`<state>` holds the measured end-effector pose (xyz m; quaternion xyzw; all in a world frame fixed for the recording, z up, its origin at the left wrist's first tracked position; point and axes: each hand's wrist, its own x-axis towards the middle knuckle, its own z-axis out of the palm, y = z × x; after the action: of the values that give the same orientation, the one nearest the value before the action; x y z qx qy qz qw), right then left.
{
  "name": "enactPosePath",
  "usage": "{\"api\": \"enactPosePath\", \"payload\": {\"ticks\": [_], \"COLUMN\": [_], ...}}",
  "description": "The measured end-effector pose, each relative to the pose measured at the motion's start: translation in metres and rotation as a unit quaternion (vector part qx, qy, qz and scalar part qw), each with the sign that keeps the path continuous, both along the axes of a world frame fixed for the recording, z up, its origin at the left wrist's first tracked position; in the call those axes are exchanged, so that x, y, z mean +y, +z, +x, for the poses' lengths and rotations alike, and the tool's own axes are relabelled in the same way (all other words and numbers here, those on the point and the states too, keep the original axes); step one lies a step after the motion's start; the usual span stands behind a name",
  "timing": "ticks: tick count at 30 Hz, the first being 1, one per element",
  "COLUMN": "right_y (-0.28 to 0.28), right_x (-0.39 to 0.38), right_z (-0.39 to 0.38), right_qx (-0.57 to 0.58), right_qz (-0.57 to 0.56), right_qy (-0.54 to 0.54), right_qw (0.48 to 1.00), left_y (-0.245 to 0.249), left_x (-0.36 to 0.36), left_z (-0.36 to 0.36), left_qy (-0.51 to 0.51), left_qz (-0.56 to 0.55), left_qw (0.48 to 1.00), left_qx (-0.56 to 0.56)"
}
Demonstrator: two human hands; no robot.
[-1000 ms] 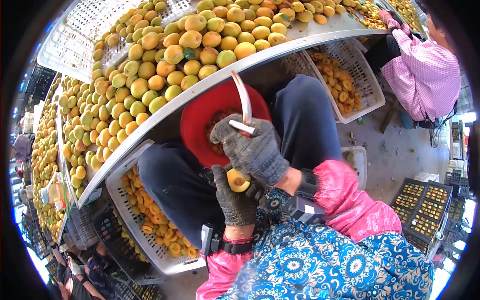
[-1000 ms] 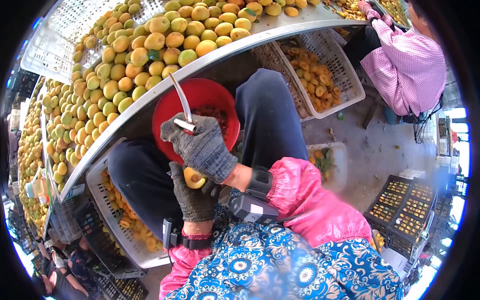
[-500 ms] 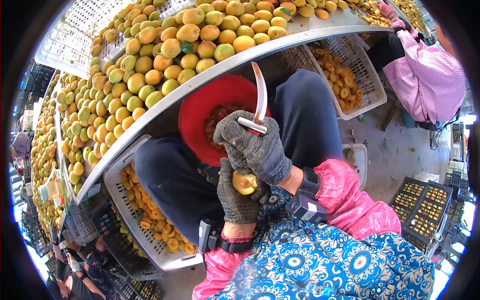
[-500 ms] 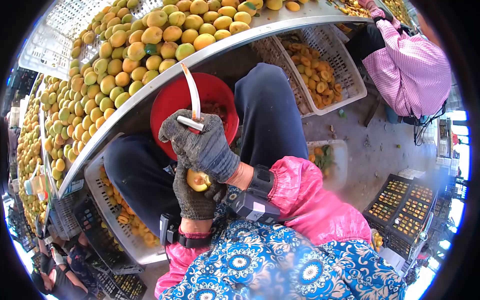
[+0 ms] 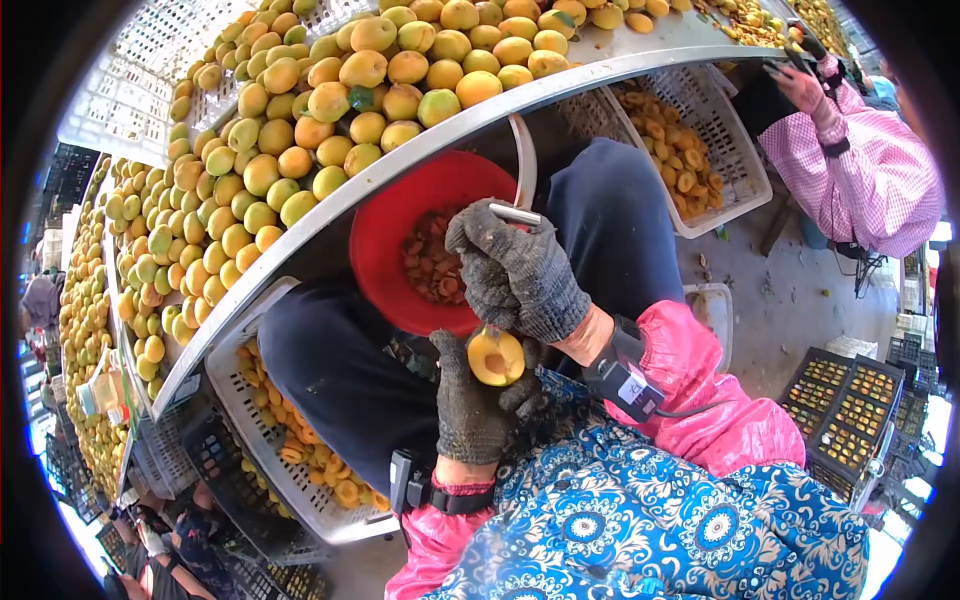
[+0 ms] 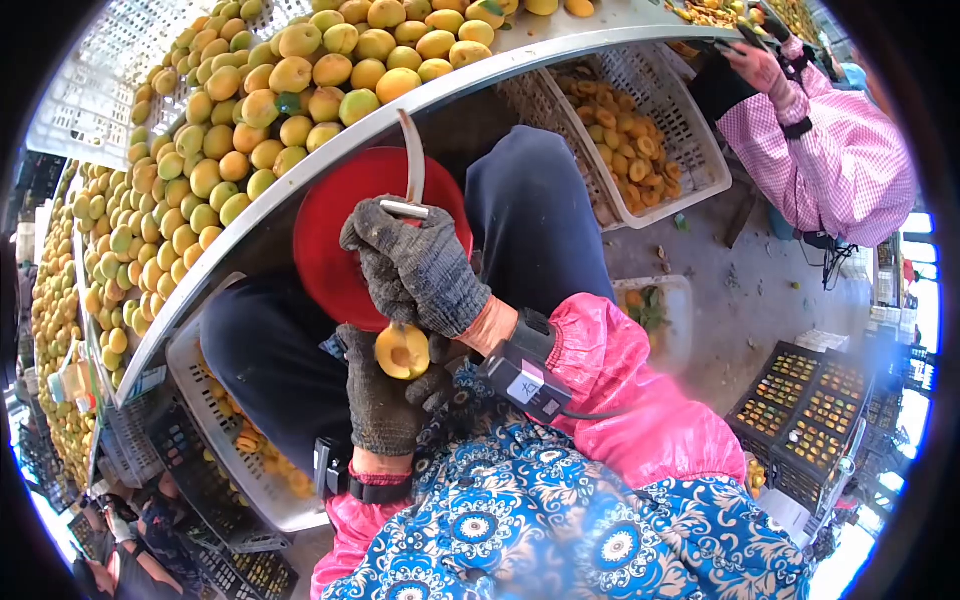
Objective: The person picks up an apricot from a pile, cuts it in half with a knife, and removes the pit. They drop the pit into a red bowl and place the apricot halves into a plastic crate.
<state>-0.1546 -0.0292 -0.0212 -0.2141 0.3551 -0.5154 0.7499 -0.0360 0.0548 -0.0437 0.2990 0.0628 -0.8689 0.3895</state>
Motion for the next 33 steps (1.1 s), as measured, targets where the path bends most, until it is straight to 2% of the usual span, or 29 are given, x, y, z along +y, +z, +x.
{"api": "enactPosePath", "payload": {"ticks": [2,3,4,6,7,8,10,11,13,14,16,17,19,20,21,22,23,24,26,27,28,30,31,32,33], "right_y": [0.0,0.001,0.001,-0.001,-0.002,-0.001,0.0,-0.002,-0.009,-0.011,-0.012,-0.013,-0.014,-0.013,-0.009,-0.006,-0.005,-0.005,-0.011,-0.02,-0.025,-0.036,-0.059,-0.066,-0.073], "right_x": [0.001,0.002,0.004,0.007,0.008,0.009,0.01,0.012,0.014,0.015,0.016,0.017,0.018,0.018,0.018,0.02,0.022,0.023,0.028,0.034,0.034,0.033,0.034,0.036,0.041], "right_z": [0.003,0.004,0.004,0.004,0.004,0.004,0.004,0.003,0.001,0.001,-0.001,-0.001,0.002,0.004,0.007,0.008,0.007,0.01,0.017,0.009,0.01,0.013,0.006,0.006,0.007], "right_qx": [0.007,0.009,0.011,0.005,0.0,-0.001,-0.04,-0.04,-0.14,-0.14,-0.187,-0.187,-0.079,-0.081,-0.029,0.023,0.03,0.029,0.088,0.064,0.065,0.172,0.306,0.306,0.191], "right_qz": [-0.015,-0.023,-0.03,-0.028,-0.023,-0.023,0.001,0.002,0.039,0.039,0.039,0.04,0.038,0.037,0.011,-0.014,0.018,0.018,0.085,0.029,0.032,-0.135,-0.364,-0.364,-0.293], "right_qy": [-0.011,0.009,0.03,0.047,0.063,0.063,0.091,0.09,0.129,0.128,0.134,0.133,0.082,0.082,0.062,0.042,0.047,0.047,-0.002,0.048,0.045,0.055,0.068,0.068,0.091], "right_qw": [1.0,1.0,0.999,0.998,0.998,0.998,0.995,0.995,0.981,0.981,0.972,0.972,0.993,0.993,0.998,0.999,0.998,0.998,0.992,0.996,0.996,0.974,0.877,0.877,0.932], "left_y": [0.008,0.001,0.0,0.007,0.012,0.013,0.014,0.012,0.006,0.001,-0.009,-0.014,-0.02,-0.014,-0.002,0.005,0.004,0.001,-0.013,-0.033,-0.035,-0.038,-0.042,-0.045,-0.047], "left_x": [0.003,0.009,0.011,0.008,0.007,0.008,0.011,0.012,0.014,0.014,0.015,0.015,0.014,0.011,0.01,0.009,0.011,0.014,0.022,0.024,0.025,0.028,0.031,0.031,0.032], "left_z": [-0.009,-0.004,-0.003,-0.006,-0.016,-0.018,-0.019,-0.017,-0.005,-0.002,0.002,0.006,0.012,0.007,-0.004,-0.01,-0.007,-0.01,-0.018,-0.005,-0.004,-0.004,0.0,0.0,-0.001], "left_qy": [0.082,0.07,0.071,0.047,0.114,0.114,0.108,0.106,0.061,0.06,0.045,0.044,-0.039,-0.039,0.041,0.119,0.1,0.099,0.078,0.07,0.067,0.081,0.075,0.074,0.079], "left_qz": [0.109,0.042,0.042,0.025,0.093,0.093,0.011,0.012,0.029,0.03,0.02,0.021,-0.034,-0.035,0.013,0.061,-0.008,-0.008,-0.08,0.08,0.083,0.129,0.108,0.108,0.115], "left_qw": [0.983,0.993,0.993,0.986,0.969,0.969,0.971,0.971,0.993,0.993,0.998,0.998,0.996,0.996,0.998,0.979,0.983,0.983,0.933,0.982,0.983,0.978,0.984,0.984,0.984], "left_qx": [-0.125,-0.083,-0.084,-0.157,-0.198,-0.199,-0.215,-0.216,-0.093,-0.093,0.045,0.044,0.073,0.072,-0.042,-0.154,-0.151,-0.152,-0.341,-0.153,-0.153,-0.146,-0.119,-0.119,-0.11]}}
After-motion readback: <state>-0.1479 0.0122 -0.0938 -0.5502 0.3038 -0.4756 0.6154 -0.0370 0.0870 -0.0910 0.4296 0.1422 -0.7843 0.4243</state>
